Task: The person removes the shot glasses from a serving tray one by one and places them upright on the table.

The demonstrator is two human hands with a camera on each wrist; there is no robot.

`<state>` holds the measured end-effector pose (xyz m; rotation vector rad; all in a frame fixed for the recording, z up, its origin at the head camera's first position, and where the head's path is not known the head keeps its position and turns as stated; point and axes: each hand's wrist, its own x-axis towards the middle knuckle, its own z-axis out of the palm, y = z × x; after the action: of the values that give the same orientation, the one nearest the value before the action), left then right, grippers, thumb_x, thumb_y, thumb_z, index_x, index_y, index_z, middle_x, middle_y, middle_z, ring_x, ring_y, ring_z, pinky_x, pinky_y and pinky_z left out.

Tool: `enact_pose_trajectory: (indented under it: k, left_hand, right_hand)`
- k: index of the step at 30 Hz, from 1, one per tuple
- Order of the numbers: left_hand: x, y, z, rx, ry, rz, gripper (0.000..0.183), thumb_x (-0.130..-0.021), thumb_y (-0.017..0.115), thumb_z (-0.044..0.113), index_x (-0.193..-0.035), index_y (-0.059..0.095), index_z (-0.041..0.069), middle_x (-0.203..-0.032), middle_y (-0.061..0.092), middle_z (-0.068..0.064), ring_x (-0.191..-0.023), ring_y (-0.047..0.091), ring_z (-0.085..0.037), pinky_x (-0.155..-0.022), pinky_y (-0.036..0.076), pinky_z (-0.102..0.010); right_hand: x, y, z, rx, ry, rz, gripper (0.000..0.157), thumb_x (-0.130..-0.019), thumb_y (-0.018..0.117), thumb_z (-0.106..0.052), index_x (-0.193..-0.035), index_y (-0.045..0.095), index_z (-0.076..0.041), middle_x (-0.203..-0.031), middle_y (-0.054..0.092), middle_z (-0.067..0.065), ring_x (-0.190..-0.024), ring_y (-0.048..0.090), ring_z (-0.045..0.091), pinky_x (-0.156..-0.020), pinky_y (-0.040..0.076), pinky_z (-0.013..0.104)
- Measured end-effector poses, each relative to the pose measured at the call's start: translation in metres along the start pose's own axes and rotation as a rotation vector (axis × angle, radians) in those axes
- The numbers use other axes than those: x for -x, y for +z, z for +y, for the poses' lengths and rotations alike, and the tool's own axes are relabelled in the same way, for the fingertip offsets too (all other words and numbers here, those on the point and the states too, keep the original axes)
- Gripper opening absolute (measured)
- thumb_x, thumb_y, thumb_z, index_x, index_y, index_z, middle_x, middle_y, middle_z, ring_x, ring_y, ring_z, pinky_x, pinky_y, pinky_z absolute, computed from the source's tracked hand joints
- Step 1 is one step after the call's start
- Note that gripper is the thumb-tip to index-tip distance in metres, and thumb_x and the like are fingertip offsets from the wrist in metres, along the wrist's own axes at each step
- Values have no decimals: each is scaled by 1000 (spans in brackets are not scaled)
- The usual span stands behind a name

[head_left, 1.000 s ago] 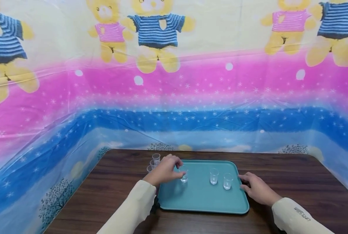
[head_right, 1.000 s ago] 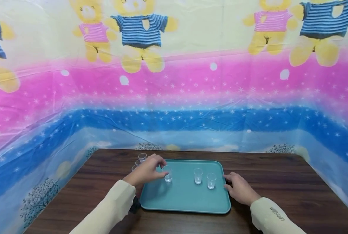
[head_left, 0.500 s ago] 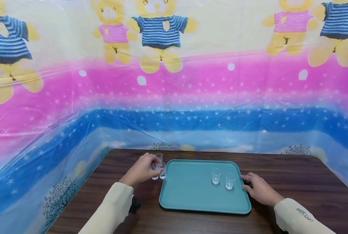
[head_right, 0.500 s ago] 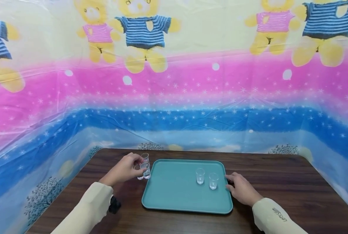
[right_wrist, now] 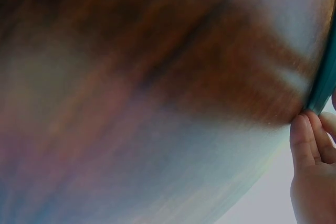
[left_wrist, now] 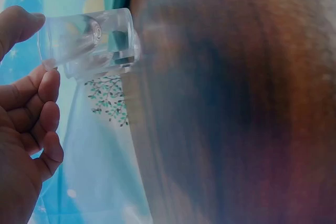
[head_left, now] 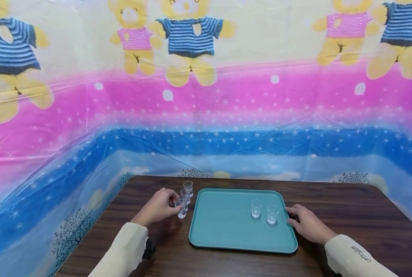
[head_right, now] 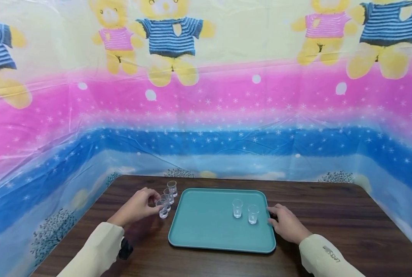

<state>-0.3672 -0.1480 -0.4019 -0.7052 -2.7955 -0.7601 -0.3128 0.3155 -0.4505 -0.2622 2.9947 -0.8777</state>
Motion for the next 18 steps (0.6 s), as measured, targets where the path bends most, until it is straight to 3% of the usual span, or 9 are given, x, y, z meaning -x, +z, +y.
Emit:
enact_pose_trajectory:
  k: [9,18]
  left_hand:
    - [6,7,-6,-13,-38,0,21,-80,76,22,-89,66,7,-78,50,5,-73,46,-12,-63,43,-31]
    - [8,9,-5,-8,-30,26,21,-78,78,21,-87,66,6,-77,51,4,-73,46,-12,-64,43,-31]
  right_hand:
    - [3,-2,-2,-15,-20,-4,43,-90,63,-5,-130,51,7,-100,54,5,-89,55,16,-68,47,34]
    - [4,-2,-1,-14,-20,-14,44,-90,63,-5,-131,51,7,-100,54,5,-88,55,16,-67,47,34]
